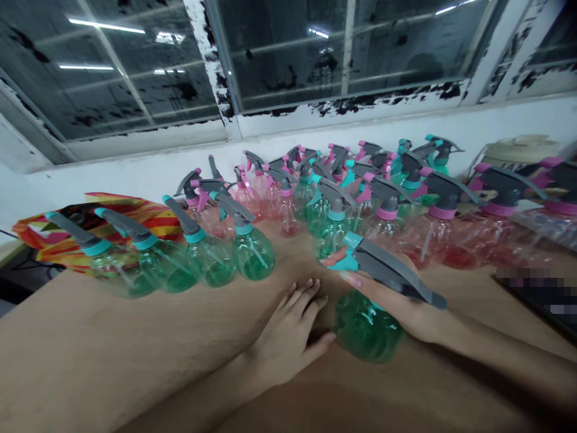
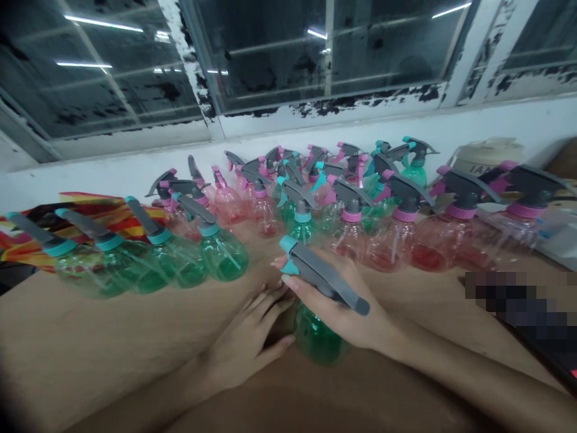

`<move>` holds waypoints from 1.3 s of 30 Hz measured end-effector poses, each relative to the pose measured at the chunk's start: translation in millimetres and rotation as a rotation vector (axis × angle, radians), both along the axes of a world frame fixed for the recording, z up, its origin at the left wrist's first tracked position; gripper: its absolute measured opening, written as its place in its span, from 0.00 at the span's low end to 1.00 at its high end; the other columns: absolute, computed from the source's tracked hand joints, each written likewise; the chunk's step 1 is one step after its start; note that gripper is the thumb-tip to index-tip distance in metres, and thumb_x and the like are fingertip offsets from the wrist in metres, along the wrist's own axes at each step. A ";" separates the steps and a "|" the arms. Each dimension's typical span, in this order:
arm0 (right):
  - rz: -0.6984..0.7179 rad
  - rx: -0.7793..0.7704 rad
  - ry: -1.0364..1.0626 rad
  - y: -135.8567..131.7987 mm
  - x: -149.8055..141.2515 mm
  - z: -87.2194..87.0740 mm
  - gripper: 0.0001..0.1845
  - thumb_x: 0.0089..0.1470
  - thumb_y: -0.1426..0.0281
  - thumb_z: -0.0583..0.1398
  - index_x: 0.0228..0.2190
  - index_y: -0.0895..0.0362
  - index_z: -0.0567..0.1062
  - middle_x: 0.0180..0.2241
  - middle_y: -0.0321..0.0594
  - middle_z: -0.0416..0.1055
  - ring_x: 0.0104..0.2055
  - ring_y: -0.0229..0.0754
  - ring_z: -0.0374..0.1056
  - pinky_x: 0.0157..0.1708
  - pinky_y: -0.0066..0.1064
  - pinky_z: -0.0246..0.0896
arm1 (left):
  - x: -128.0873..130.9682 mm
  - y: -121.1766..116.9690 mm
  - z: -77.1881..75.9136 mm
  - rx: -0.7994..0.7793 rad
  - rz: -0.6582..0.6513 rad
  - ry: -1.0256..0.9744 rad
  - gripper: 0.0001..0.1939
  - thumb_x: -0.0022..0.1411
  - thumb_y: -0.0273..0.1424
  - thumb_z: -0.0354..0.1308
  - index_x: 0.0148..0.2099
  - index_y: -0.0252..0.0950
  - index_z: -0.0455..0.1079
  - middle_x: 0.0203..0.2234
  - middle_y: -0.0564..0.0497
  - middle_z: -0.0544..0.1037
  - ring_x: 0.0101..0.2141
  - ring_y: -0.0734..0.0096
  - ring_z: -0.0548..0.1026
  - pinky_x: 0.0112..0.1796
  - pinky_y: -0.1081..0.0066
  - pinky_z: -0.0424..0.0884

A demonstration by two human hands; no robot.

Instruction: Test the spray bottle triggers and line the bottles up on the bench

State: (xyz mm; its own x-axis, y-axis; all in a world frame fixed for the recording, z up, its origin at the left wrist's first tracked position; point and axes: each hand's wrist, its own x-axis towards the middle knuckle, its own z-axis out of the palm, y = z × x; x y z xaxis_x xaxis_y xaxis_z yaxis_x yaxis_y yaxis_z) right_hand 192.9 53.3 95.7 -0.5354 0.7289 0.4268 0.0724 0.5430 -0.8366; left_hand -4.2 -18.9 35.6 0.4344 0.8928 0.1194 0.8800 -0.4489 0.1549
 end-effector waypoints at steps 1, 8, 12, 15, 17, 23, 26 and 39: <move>-0.003 0.018 -0.007 0.6 0.7 -1.0 0.10 0.56 0.61 0.59 0.40 0.48 0.75 0.40 0.37 0.77 0.43 0.45 0.72 0.45 0.40 0.67 | -0.1 -0.1 0.1 -0.002 0.001 -0.005 0.28 0.66 0.42 0.53 0.62 0.32 0.58 0.61 0.39 0.60 0.62 0.55 0.55 0.59 0.51 0.53; -0.065 0.064 -0.071 0.4 1.8 -4.5 0.10 0.57 0.58 0.57 0.30 0.50 0.72 0.29 0.35 0.71 0.34 0.42 0.69 0.36 0.36 0.66 | -0.7 -0.2 0.4 0.000 -0.007 0.000 0.28 0.66 0.42 0.53 0.63 0.31 0.57 0.62 0.39 0.60 0.62 0.55 0.55 0.60 0.51 0.52; -0.081 0.071 -0.080 -0.3 1.5 -5.0 0.12 0.57 0.58 0.57 0.27 0.51 0.71 0.27 0.34 0.69 0.31 0.40 0.68 0.33 0.34 0.64 | 0.0 0.1 0.7 -0.005 -0.001 -0.009 0.28 0.66 0.42 0.53 0.62 0.31 0.57 0.62 0.39 0.60 0.62 0.55 0.55 0.59 0.51 0.53; -0.027 0.004 -0.030 -0.6 0.3 -2.4 0.09 0.55 0.59 0.59 0.34 0.49 0.73 0.34 0.35 0.74 0.36 0.42 0.71 0.39 0.35 0.67 | 1.1 -0.1 2.5 -0.024 0.011 0.009 0.28 0.65 0.41 0.54 0.61 0.30 0.59 0.62 0.38 0.60 0.62 0.53 0.55 0.59 0.51 0.53; 0.022 -0.075 0.006 -1.2 -0.7 0.2 0.12 0.55 0.59 0.59 0.40 0.48 0.73 0.40 0.36 0.75 0.39 0.43 0.73 0.39 0.35 0.69 | 1.5 -0.3 3.5 -0.032 0.016 0.014 0.28 0.65 0.41 0.54 0.61 0.29 0.59 0.61 0.37 0.60 0.62 0.53 0.55 0.59 0.51 0.53; -0.067 0.028 -0.017 -2.4 -1.0 -0.9 0.18 0.51 0.58 0.62 0.44 0.48 0.74 0.36 0.36 0.77 0.34 0.44 0.72 0.36 0.37 0.69 | -0.2 -1.2 -1.0 0.018 -0.002 -0.019 0.27 0.67 0.41 0.52 0.63 0.34 0.56 0.62 0.40 0.60 0.62 0.54 0.55 0.59 0.51 0.53; -0.092 0.042 -0.023 -1.2 -0.6 -5.5 0.21 0.50 0.58 0.62 0.47 0.46 0.73 0.33 0.34 0.76 0.25 0.40 0.68 0.24 0.33 0.66 | -1.6 -1.3 -5.0 0.058 -0.004 -0.022 0.27 0.67 0.41 0.52 0.63 0.33 0.56 0.62 0.40 0.59 0.62 0.55 0.55 0.59 0.52 0.54; -0.108 0.160 -0.227 -1.8 26.5 -9.0 0.36 0.42 0.53 0.67 0.53 0.45 0.67 0.35 0.36 0.75 0.34 0.50 0.72 0.33 0.41 0.68 | 3.5 -0.8 2.6 0.004 0.008 -0.008 0.26 0.65 0.40 0.56 0.60 0.30 0.61 0.62 0.39 0.60 0.62 0.54 0.55 0.60 0.54 0.52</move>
State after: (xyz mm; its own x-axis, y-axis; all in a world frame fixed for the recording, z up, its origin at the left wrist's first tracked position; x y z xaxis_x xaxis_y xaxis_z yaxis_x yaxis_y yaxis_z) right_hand 219.4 51.5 86.7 -0.5530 0.7201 0.4191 0.3125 0.6456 -0.6968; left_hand -0.7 -19.7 38.3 0.4261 0.8958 0.1263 0.8824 -0.4424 0.1601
